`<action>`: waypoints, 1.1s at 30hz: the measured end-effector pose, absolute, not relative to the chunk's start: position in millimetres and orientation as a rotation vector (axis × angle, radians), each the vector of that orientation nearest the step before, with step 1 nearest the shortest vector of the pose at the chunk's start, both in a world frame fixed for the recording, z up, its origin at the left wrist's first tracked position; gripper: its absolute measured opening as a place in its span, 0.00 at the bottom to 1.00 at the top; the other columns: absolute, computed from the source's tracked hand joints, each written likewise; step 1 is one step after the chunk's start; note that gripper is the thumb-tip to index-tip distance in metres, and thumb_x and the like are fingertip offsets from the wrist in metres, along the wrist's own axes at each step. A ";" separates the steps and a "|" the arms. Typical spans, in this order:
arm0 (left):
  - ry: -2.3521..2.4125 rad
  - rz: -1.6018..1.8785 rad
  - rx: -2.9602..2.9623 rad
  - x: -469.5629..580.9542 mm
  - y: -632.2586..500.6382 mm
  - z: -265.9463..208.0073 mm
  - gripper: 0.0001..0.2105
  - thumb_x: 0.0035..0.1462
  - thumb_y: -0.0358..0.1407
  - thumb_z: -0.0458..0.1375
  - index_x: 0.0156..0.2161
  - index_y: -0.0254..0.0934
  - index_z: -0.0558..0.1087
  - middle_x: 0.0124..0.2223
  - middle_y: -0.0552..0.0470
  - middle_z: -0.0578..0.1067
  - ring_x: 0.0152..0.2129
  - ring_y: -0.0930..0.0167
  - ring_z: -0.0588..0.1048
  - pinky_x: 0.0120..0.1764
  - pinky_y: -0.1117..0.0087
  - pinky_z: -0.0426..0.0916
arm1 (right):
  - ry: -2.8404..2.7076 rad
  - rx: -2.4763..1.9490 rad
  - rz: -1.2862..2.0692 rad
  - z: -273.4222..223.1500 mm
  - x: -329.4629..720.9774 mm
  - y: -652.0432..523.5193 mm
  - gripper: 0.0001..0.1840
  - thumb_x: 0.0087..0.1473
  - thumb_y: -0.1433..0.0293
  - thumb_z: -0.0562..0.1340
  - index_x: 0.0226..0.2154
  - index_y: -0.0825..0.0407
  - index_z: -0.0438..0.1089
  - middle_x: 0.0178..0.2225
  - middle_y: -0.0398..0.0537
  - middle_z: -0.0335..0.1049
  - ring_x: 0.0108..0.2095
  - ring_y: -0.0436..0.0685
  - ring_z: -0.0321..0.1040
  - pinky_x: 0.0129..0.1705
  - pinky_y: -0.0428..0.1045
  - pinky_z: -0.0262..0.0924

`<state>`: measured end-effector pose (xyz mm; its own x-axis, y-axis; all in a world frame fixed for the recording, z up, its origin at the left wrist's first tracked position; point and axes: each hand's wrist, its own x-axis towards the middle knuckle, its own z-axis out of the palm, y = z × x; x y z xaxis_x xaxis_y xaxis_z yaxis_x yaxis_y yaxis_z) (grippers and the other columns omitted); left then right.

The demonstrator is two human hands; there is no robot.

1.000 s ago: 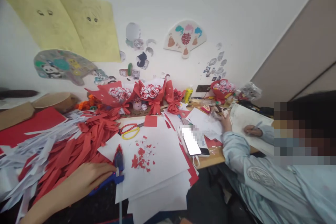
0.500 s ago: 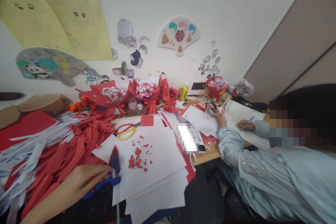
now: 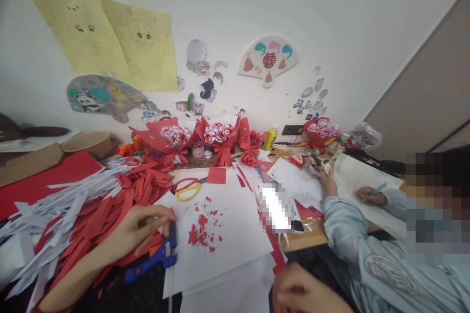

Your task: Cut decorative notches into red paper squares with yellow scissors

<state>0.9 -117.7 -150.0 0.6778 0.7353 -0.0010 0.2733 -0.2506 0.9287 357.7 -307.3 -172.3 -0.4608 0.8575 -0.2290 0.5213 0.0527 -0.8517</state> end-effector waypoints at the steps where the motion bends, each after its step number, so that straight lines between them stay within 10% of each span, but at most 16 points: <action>1: 0.812 0.622 1.911 5.4 -115.5 -140.4 0.15 0.62 0.43 0.51 0.43 0.35 0.74 0.23 0.54 0.75 0.12 0.80 0.66 0.16 0.80 0.55 | -1.961 -1.404 1.364 -171.4 362.8 -282.7 0.20 0.62 0.54 0.51 0.39 0.46 0.74 0.33 0.50 0.73 0.28 0.52 0.73 0.24 0.46 0.66; 11: 0.754 1.305 2.124 38.7 -93.0 -69.8 0.08 0.61 0.35 0.55 0.40 0.38 0.76 0.12 0.63 0.59 0.09 0.81 0.56 0.15 0.77 0.50 | -1.909 -1.720 0.405 -217.3 311.2 -14.6 0.20 0.53 0.78 0.54 0.46 0.52 0.71 0.47 0.53 0.73 0.47 0.59 0.68 0.50 0.51 0.57; 18: 0.912 1.778 2.410 37.0 -102.3 -73.8 0.10 0.57 0.31 0.57 0.41 0.48 0.76 0.25 0.59 0.78 0.20 0.76 0.74 0.25 0.75 0.67 | -1.860 -1.714 0.116 -283.5 301.5 17.7 0.16 0.58 0.73 0.54 0.47 0.51 0.70 0.48 0.52 0.70 0.49 0.60 0.63 0.52 0.53 0.54; 33: 0.785 1.962 2.605 47.2 -57.5 -81.2 0.06 0.58 0.32 0.59 0.40 0.42 0.77 0.14 0.67 0.61 0.11 0.87 0.56 0.19 0.84 0.52 | -1.913 -1.638 -0.002 -309.5 308.0 23.1 0.14 0.60 0.65 0.57 0.47 0.50 0.70 0.44 0.51 0.68 0.45 0.59 0.63 0.50 0.53 0.56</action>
